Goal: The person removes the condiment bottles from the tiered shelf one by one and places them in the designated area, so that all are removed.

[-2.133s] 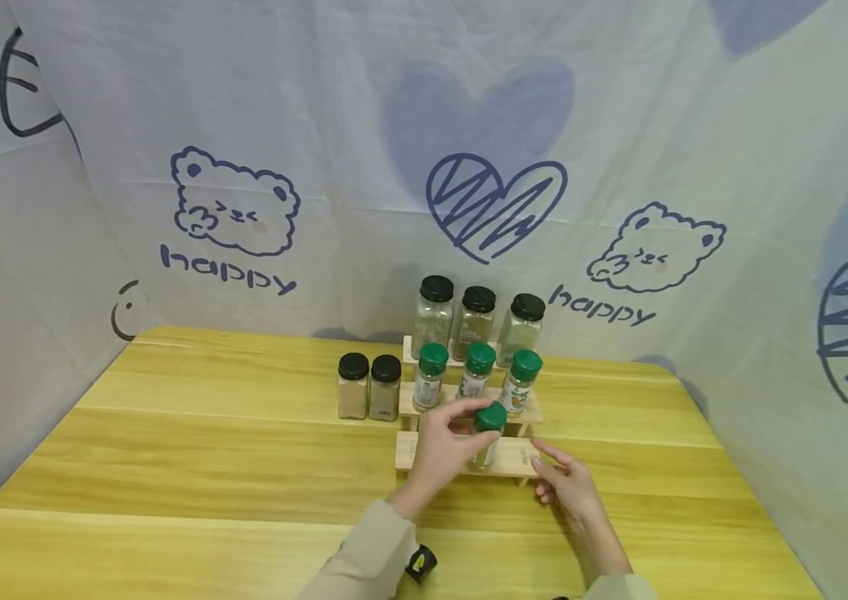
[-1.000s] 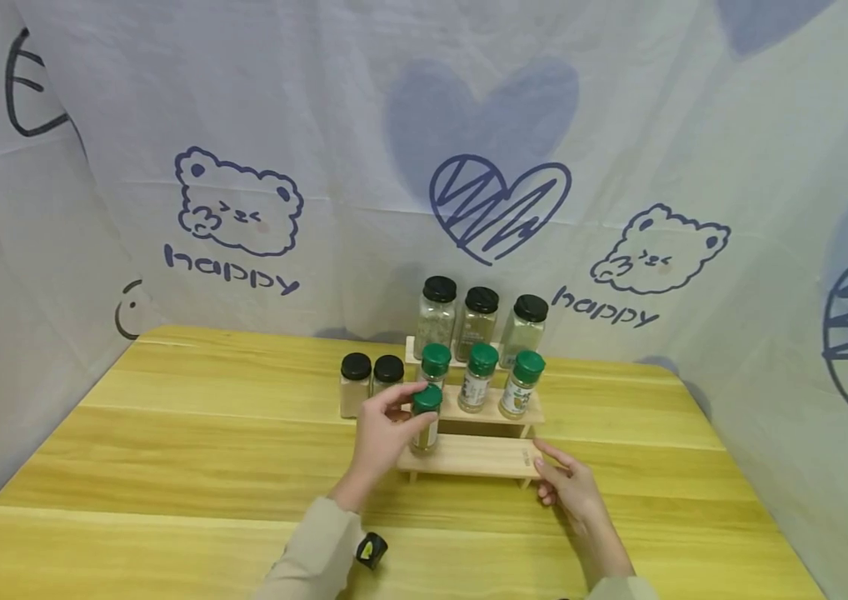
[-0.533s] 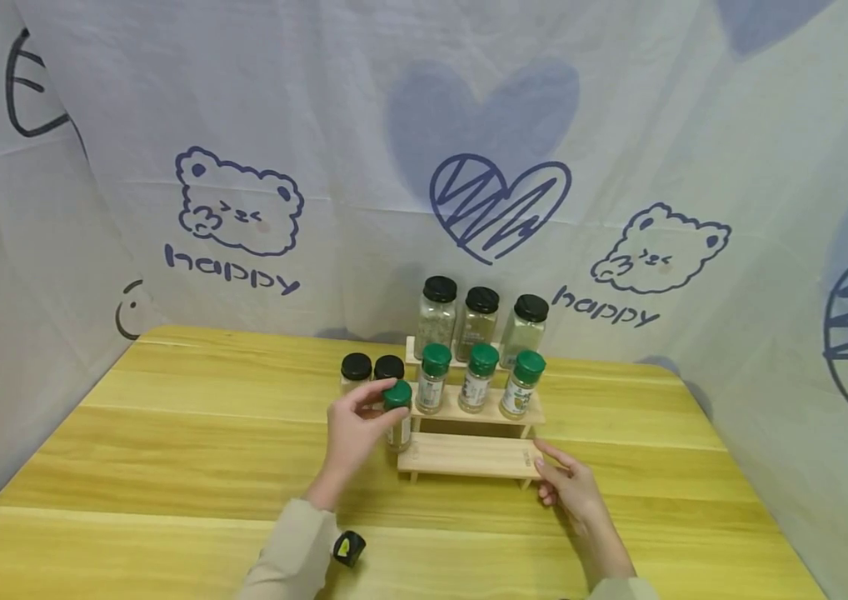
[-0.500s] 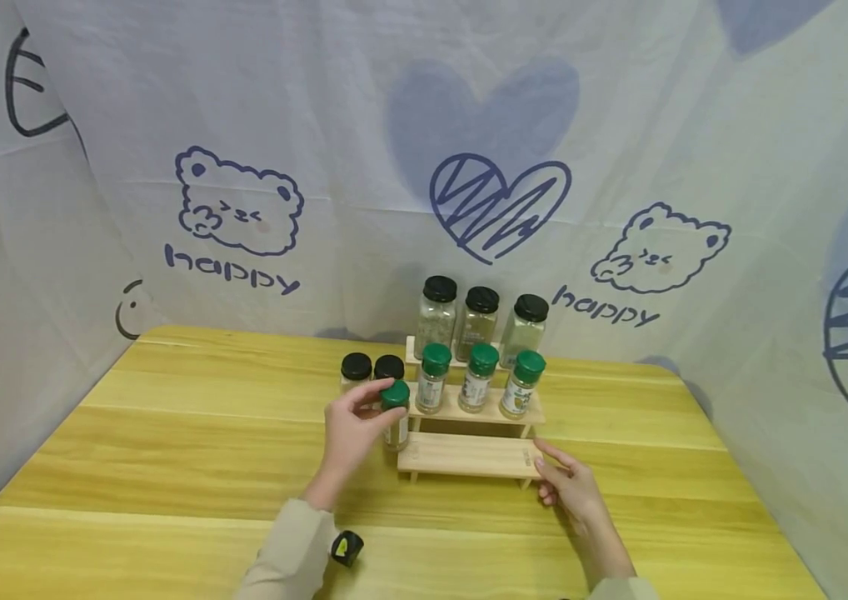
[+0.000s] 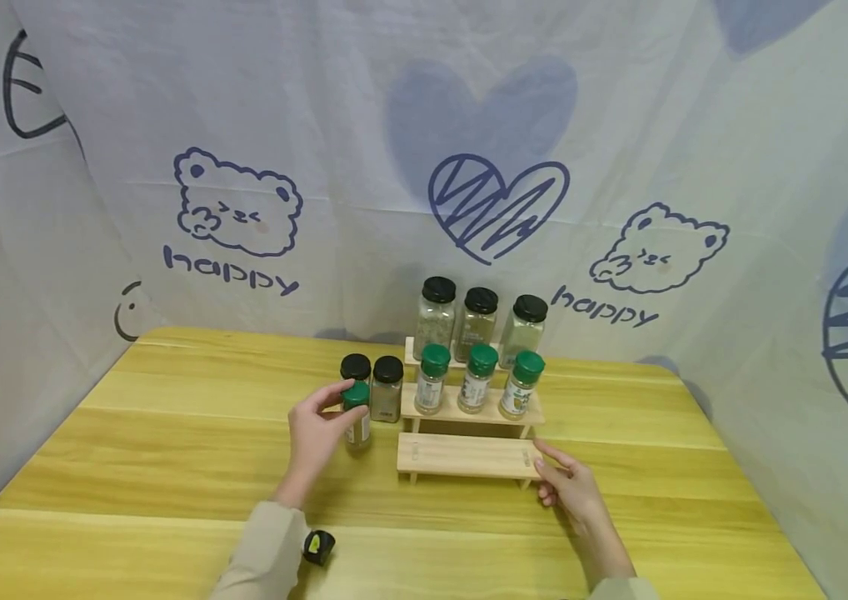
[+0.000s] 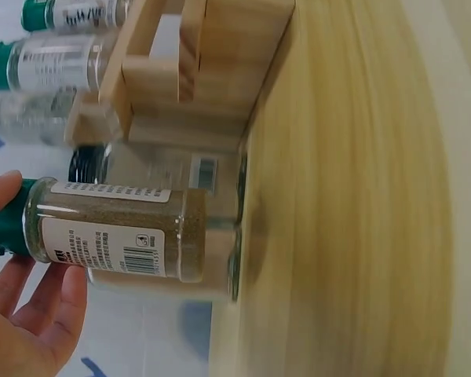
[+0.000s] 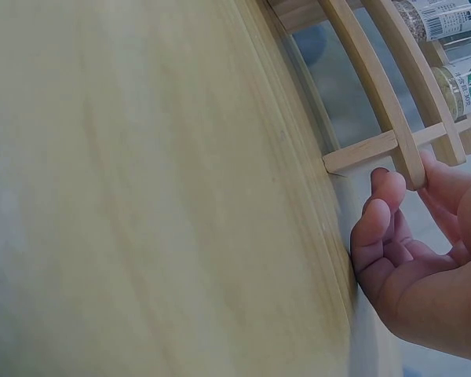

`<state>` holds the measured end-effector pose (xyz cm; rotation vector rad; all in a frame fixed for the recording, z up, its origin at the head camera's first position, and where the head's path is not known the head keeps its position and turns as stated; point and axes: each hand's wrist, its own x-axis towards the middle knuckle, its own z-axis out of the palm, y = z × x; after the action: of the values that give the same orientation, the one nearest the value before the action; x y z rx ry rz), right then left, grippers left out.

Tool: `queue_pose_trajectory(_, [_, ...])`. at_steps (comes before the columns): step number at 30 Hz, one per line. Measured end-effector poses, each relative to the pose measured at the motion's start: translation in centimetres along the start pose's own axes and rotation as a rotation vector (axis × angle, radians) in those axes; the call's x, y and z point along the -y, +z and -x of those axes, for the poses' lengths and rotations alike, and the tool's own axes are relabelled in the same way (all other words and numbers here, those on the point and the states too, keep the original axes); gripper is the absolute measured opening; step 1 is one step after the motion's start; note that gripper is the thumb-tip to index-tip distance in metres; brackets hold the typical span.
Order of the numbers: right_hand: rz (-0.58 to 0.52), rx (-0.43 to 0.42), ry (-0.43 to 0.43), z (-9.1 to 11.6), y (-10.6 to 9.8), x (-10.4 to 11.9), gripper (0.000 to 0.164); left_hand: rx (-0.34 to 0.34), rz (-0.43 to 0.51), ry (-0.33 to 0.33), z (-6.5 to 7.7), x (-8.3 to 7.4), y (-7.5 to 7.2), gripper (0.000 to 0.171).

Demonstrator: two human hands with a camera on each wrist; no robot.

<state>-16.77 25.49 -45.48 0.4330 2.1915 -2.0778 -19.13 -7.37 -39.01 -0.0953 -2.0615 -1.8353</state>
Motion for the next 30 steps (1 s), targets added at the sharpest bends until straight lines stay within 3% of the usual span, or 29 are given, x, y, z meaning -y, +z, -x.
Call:
queue_pose_trajectory(2, [-0.003,-0.001,0.001,0.0,0.0,0.0,0.040,-0.019,-0.015,-0.003,-0.3,0.3,-0.4,0.033])
queue_pose_trajectory(9, [0.003,-0.004,0.001,-0.1,0.0,0.0,0.040,-0.081,-0.033,-0.009,-2.0,4.5,-1.4,0.034])
queue_pose_trajectory(15, [-0.006,-0.009,0.006,-0.1,0.0,-0.1,0.042,-0.122,-0.058,-0.001,-2.5,5.3,-1.7,0.033])
queue_pose_trajectory(30, [-0.010,-0.011,0.004,-0.3,-0.1,-0.3,0.042,-0.177,-0.062,-0.061,-4.7,6.5,-2.3,0.036])
